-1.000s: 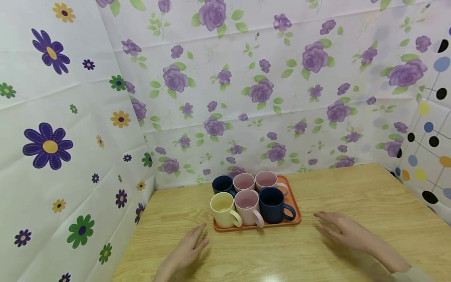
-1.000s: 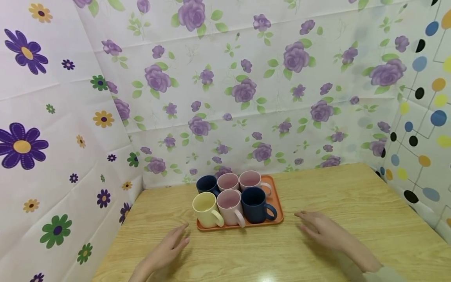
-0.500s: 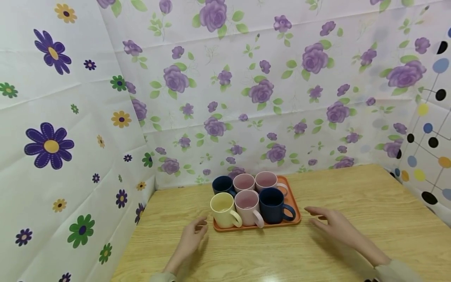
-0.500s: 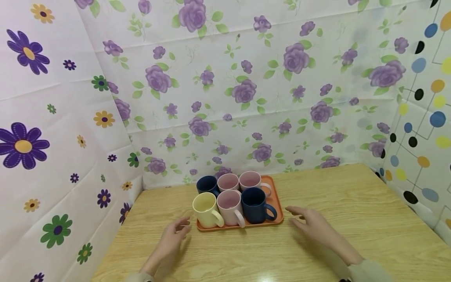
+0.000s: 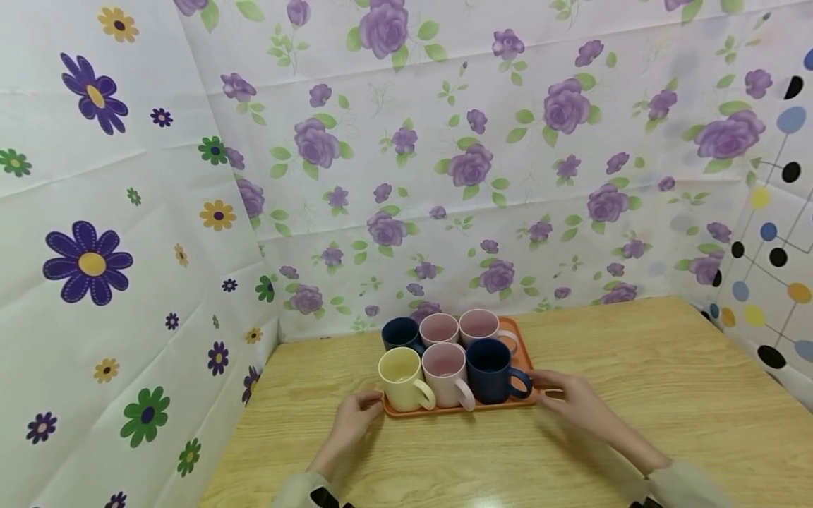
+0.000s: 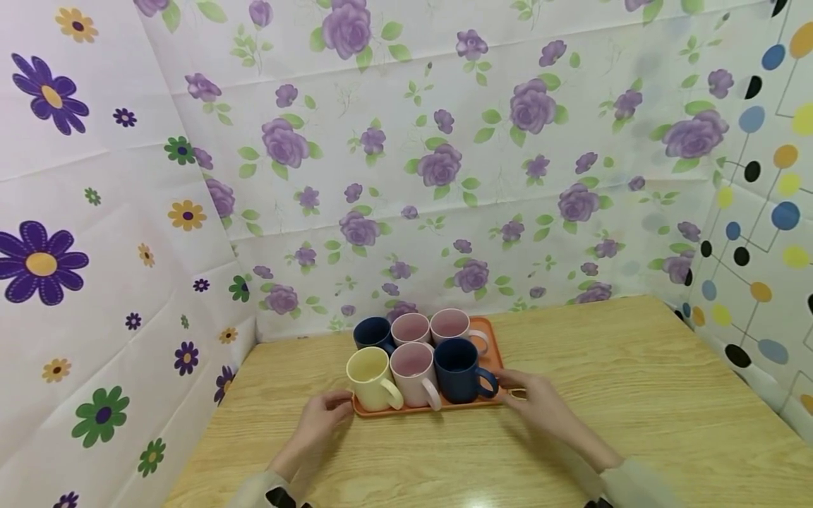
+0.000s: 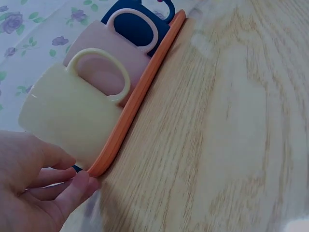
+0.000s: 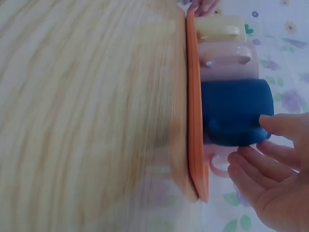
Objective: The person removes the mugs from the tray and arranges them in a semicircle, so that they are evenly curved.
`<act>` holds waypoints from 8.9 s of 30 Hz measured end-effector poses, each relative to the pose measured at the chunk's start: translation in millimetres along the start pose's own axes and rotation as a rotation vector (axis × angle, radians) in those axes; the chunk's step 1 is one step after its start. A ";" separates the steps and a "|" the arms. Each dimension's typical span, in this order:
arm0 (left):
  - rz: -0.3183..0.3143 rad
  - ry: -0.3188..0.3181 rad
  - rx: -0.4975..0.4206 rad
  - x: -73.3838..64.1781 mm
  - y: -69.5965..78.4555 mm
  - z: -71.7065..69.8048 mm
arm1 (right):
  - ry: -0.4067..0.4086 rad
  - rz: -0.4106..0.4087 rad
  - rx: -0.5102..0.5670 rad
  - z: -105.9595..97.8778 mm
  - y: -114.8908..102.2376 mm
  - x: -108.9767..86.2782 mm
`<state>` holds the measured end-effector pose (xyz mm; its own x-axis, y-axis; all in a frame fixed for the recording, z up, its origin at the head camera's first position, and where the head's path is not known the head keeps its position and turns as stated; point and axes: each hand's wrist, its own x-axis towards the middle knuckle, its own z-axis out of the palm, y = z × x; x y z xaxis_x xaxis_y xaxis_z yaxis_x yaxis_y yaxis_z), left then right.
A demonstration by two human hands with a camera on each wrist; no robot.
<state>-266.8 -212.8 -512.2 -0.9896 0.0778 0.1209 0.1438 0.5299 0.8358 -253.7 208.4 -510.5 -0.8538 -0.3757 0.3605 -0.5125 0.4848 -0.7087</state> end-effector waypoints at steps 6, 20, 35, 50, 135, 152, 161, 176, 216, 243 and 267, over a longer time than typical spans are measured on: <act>-0.001 0.015 0.005 4.8 -2.9 5.2 | 0.035 0.072 0.078 6.8 -1.1 5.3; -0.013 0.071 0.032 11.0 -0.9 11.7 | 0.111 0.227 0.065 18.8 -11.2 17.4; -0.017 0.073 0.065 13.1 -0.6 14.4 | 0.231 0.136 -0.042 28.9 -17.1 13.2; -0.006 0.093 0.064 12.7 -1.3 15.2 | 0.307 0.108 -0.092 21.3 -25.6 7.7; -0.040 0.038 0.040 21.4 -0.4 10.6 | -0.160 -0.038 0.298 47.3 -99.5 -35.8; -0.050 0.006 0.087 21.9 -1.2 8.1 | -0.314 -0.024 0.431 69.0 -101.1 -35.9; -0.060 0.008 0.080 22.4 0.6 8.1 | -0.378 -0.030 0.492 85.4 -104.9 -32.6; -0.066 -0.003 0.081 24.8 1.8 6.5 | -0.504 -0.056 0.549 113.3 -113.8 -22.8; -0.026 -0.047 0.104 23.0 1.6 1.2 | -0.030 -0.016 0.417 117.9 -108.5 6.2; -0.008 -0.038 0.079 22.2 0.6 1.8 | 0.283 0.168 0.134 107.0 -69.3 47.1; 0.169 -0.050 -0.033 24.6 -13.3 -1.7 | 0.294 0.164 0.189 75.6 -89.0 26.6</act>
<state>-293.1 -219.4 -519.4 -0.9499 0.2059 0.2352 0.3074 0.4779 0.8229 -223.9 95.6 -483.7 -0.9268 -0.0497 0.3722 -0.3647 0.3551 -0.8607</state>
